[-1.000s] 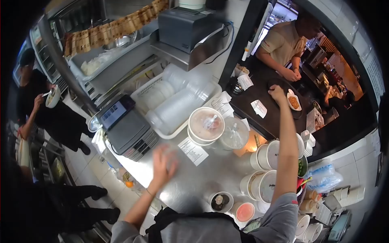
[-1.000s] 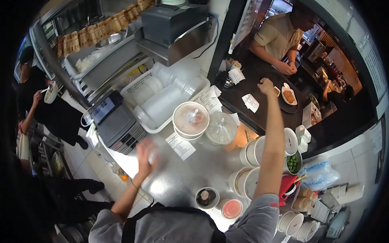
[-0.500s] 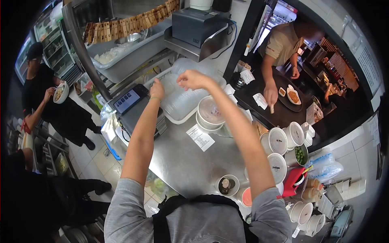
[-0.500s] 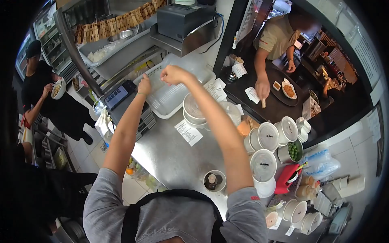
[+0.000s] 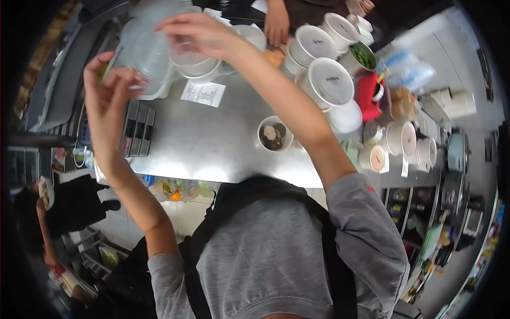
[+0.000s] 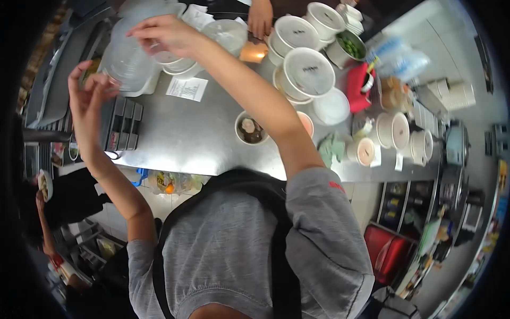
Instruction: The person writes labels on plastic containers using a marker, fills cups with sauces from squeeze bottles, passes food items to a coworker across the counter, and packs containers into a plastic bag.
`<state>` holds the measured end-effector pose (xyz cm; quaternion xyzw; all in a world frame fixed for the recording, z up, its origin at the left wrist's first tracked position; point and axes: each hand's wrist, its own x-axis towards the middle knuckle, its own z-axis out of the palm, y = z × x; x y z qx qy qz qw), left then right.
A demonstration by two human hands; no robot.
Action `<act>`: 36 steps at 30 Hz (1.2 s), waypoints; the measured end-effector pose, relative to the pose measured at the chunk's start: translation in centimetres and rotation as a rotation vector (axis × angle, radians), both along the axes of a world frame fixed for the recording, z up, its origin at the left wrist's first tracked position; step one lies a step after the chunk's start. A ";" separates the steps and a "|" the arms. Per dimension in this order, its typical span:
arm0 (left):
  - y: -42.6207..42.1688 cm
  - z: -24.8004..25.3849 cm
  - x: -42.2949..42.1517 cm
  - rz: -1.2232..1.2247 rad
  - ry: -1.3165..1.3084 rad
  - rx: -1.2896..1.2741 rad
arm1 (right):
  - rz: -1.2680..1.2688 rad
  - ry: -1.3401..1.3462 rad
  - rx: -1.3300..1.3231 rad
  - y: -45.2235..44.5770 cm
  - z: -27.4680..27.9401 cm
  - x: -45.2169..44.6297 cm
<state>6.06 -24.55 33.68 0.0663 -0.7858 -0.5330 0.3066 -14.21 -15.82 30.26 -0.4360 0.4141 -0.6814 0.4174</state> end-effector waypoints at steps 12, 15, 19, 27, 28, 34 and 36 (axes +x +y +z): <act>18.9 -24.4 -5.1 -0.079 -0.329 0.939 | -1.171 0.425 0.569 23.3 -19.9 7.7; 21.7 -26.1 -6.3 0.105 -0.238 0.785 | -1.263 0.373 0.551 21.8 -20.6 9.5; 20.2 -26.3 -7.0 0.111 -0.223 0.584 | -1.379 0.268 0.384 21.4 -20.7 9.6; 19.1 -26.4 -7.7 0.088 -0.211 0.672 | -0.979 -0.123 0.564 21.6 -22.0 7.2; 19.1 -26.4 -7.9 0.097 -0.193 0.606 | -0.985 0.043 0.610 20.8 -22.1 7.7; 18.2 -27.5 -8.5 0.203 -0.173 0.418 | -1.146 0.381 0.425 25.8 -19.6 9.0; 19.9 -23.4 -7.9 0.343 -0.043 0.074 | -1.073 0.701 0.265 30.9 -15.6 8.4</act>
